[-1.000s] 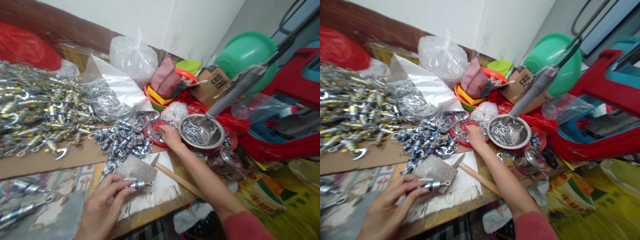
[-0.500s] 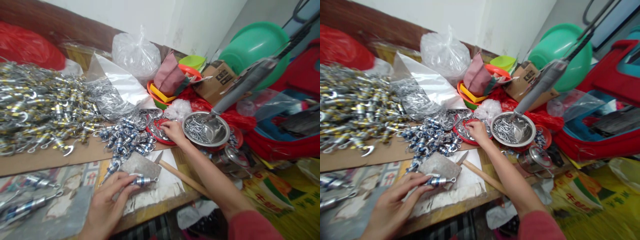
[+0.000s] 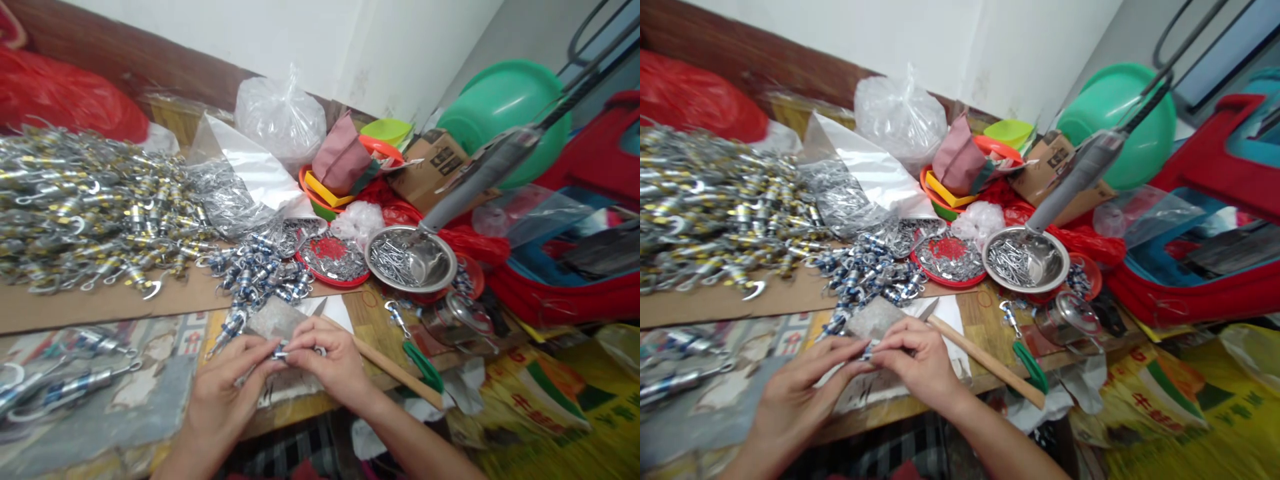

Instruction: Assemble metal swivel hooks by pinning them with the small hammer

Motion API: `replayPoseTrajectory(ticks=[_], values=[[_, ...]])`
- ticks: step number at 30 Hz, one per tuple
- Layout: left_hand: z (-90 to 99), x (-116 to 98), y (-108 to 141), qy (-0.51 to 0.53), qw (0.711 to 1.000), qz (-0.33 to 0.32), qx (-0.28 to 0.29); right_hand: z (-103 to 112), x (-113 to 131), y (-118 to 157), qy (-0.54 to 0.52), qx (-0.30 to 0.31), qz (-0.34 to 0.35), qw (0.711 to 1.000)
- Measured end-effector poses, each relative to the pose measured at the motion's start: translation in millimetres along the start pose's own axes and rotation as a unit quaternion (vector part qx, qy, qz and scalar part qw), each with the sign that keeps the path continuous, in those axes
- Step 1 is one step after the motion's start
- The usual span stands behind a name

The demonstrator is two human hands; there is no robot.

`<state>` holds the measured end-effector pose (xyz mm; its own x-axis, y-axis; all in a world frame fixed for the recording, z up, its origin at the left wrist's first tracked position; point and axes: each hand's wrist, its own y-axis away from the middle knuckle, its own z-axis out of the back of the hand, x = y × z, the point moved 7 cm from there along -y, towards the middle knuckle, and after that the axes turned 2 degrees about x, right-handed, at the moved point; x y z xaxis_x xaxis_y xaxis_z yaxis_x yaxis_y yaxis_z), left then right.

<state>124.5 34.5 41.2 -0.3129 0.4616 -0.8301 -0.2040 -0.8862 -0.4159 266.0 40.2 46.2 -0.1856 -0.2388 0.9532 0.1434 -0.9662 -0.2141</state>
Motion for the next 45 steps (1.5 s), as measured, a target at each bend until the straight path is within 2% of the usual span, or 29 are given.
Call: replayPoseTrajectory(ticks=[2, 5, 8, 10, 12, 14, 18, 21, 25, 27, 30, 33, 35, 37, 39, 40, 41, 43, 45], values=[[-0.4, -2.6, 0.9, 0.027, 0.999, 0.012, 0.02, -1.0, 1.6, 1.7, 0.005, 0.01, 0.003, 1.0], [-1.3, -2.0, 2.9, 0.049, 0.996, 0.064, 0.046, -3.2, 7.9, 9.1, 0.037, 0.029, 0.021, 0.999], [1.4, 3.6, 4.8, 0.084, 0.988, 0.125, 0.04, -1.9, 22.1, 21.1, 0.119, 0.027, 0.11, 0.986], [4.5, 7.4, 5.2, 0.111, 0.982, 0.153, 0.024, -1.7, 33.8, 31.3, 0.196, 0.024, 0.206, 0.958], [5.7, 8.4, 4.3, 0.123, 0.979, 0.164, 0.024, -4.0, 42.8, 41.4, 0.264, 0.034, 0.298, 0.917], [5.3, 6.6, 2.6, 0.114, 0.979, 0.166, 0.038, -6.7, 48.0, 48.2, 0.31, 0.053, 0.361, 0.878], [2.1, 0.0, -0.1, 0.076, 0.98, 0.165, 0.08, -9.6, 54.9, 50.6, 0.364, 0.091, 0.405, 0.834], [1.3, -4.8, -1.8, 0.05, 0.983, 0.147, 0.095, -11.0, 58.7, 49.3, 0.38, 0.112, 0.411, 0.821], [4.5, -8.0, -4.1, 0.026, 0.989, 0.115, 0.084, -8.5, 56.1, 45.7, 0.362, 0.109, 0.387, 0.841], [3.1, -5.2, -3.1, 0.038, 0.987, 0.127, 0.092, -7.2, 51.5, 44.9, 0.349, 0.097, 0.367, 0.857], [-5.6, 6.8, 4.2, 0.112, 0.966, 0.207, 0.111, -3.2, 41.8, 42.7, 0.312, 0.058, 0.303, 0.899], [-16.1, 21.7, 17.1, 0.222, 0.92, 0.311, 0.091, 1.8, 31.0, 37.7, 0.242, 0.03, 0.205, 0.948], [-22.5, 27.8, 23.4, 0.269, 0.894, 0.35, 0.078, 2.2, 22.4, 28.3, 0.2, 0.062, 0.137, 0.968], [-26.6, 30.6, 25.2, 0.296, 0.881, 0.363, 0.069, 8.9, 12.7, 8.9, 0.204, 0.088, 0.08, 0.972], [-28.3, 31.9, 23.7, 0.314, 0.875, 0.365, 0.057, 30.3, -0.4, -23.4, 0.308, 0.053, 0.027, 0.949], [-28.6, 32.4, 22.5, 0.318, 0.874, 0.365, 0.051, 46.6, -8.1, -42.8, 0.4, 0.006, -0.005, 0.916], [-29.0, 32.7, 21.2, 0.321, 0.873, 0.365, 0.047, 60.6, -18.7, -62.7, 0.503, -0.015, -0.05, 0.863], [-30.6, 33.3, 19.2, 0.326, 0.869, 0.368, 0.048, 77.5, -38.3, -101.3, 0.554, -0.021, -0.086, 0.828], [-31.5, 35.0, 18.3, 0.334, 0.863, 0.376, 0.047, 83.9, -58.7, -132.2, 0.585, -0.007, -0.116, 0.803]])
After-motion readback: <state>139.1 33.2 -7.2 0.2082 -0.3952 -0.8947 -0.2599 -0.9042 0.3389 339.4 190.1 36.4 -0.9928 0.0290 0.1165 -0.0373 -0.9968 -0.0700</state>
